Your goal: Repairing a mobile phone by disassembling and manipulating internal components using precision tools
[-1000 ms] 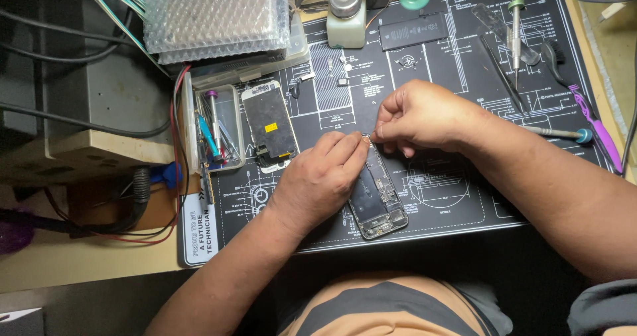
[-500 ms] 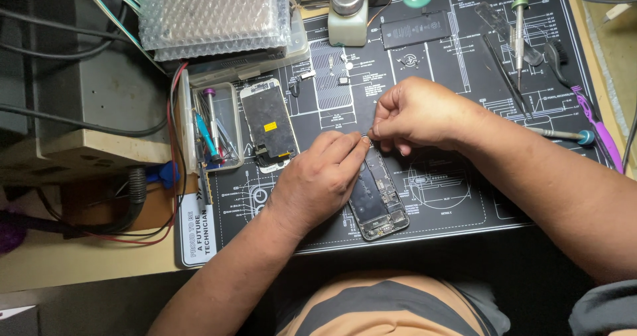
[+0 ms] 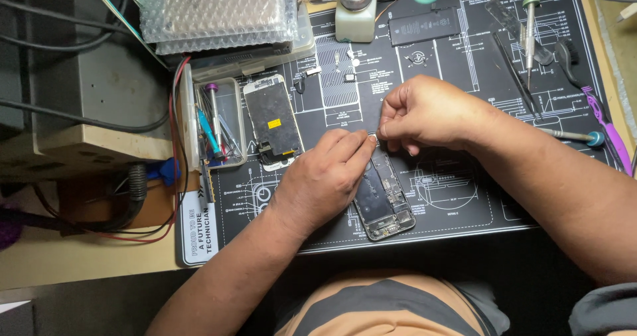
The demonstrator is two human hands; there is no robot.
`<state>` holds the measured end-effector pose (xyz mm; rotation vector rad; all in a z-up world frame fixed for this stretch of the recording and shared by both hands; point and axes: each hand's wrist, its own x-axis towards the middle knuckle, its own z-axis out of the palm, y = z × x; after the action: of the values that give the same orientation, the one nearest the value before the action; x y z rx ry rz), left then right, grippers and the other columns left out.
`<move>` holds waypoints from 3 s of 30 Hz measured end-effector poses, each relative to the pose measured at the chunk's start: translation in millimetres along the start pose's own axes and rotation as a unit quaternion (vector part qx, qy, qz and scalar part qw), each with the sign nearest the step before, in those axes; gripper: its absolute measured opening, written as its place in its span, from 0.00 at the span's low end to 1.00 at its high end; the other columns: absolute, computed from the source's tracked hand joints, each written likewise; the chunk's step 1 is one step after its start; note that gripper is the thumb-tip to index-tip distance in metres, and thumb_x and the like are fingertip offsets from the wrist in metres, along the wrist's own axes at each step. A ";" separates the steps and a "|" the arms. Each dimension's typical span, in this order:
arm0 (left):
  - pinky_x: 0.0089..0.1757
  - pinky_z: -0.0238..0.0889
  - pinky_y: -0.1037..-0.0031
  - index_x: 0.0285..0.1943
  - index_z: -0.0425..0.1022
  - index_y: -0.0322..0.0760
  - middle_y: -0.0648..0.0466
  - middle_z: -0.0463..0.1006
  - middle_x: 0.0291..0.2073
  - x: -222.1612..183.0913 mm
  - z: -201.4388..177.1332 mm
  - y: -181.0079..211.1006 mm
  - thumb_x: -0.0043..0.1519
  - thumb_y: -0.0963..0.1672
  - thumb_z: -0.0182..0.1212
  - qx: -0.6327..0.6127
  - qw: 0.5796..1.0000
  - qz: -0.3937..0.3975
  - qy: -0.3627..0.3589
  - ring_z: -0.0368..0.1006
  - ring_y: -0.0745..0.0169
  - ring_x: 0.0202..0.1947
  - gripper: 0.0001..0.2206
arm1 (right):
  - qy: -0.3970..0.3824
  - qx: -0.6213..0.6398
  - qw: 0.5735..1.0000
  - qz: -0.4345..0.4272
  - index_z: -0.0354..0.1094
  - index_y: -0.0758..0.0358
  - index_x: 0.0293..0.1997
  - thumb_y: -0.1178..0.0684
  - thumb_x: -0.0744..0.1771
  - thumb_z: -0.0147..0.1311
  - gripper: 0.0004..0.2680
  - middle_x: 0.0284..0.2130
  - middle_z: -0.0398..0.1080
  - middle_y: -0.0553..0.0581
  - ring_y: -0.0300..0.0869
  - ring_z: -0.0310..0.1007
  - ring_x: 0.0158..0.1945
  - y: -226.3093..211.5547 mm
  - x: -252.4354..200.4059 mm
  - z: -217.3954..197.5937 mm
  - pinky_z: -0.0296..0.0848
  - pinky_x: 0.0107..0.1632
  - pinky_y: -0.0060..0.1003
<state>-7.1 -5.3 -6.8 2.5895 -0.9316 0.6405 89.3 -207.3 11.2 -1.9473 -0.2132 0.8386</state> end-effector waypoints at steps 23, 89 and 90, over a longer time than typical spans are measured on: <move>0.34 0.72 0.81 0.51 0.76 0.41 0.58 0.76 0.41 3.6 2.1 6.0 0.65 0.40 0.49 0.057 0.998 -0.006 0.003 0.74 0.62 0.46 0.11 | -0.023 -0.016 1.000 -0.007 0.72 0.73 0.26 0.60 0.61 0.60 0.05 0.14 0.74 0.64 0.43 0.70 0.11 -2.3 -6.2 -6.2 0.62 0.15 0.30; 0.31 0.63 0.63 0.35 0.72 0.40 0.56 0.69 0.32 -1.4 1.5 -3.8 0.49 0.36 0.57 -0.048 0.998 -0.047 -0.002 0.65 0.52 0.33 0.09 | 0.133 -0.405 0.896 -0.124 0.65 0.56 0.41 0.53 0.63 0.57 0.07 0.30 0.72 0.52 0.44 0.71 0.31 18.7 -63.9 -50.1 0.69 0.40 0.38; 0.31 0.64 0.63 0.33 0.69 0.41 0.56 0.69 0.32 -0.4 0.5 -4.1 0.47 0.37 0.56 -0.042 0.998 -0.045 -0.010 0.65 0.52 0.34 0.08 | 0.171 -0.341 0.910 -0.162 0.67 0.55 0.46 0.54 0.64 0.60 0.09 0.29 0.72 0.48 0.38 0.70 0.28 22.5 -63.1 -49.5 0.69 0.37 0.33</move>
<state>-4.5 -2.2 -8.0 2.5500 -0.8255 0.5404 69.2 -284.2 36.4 -2.5681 -0.6690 0.1877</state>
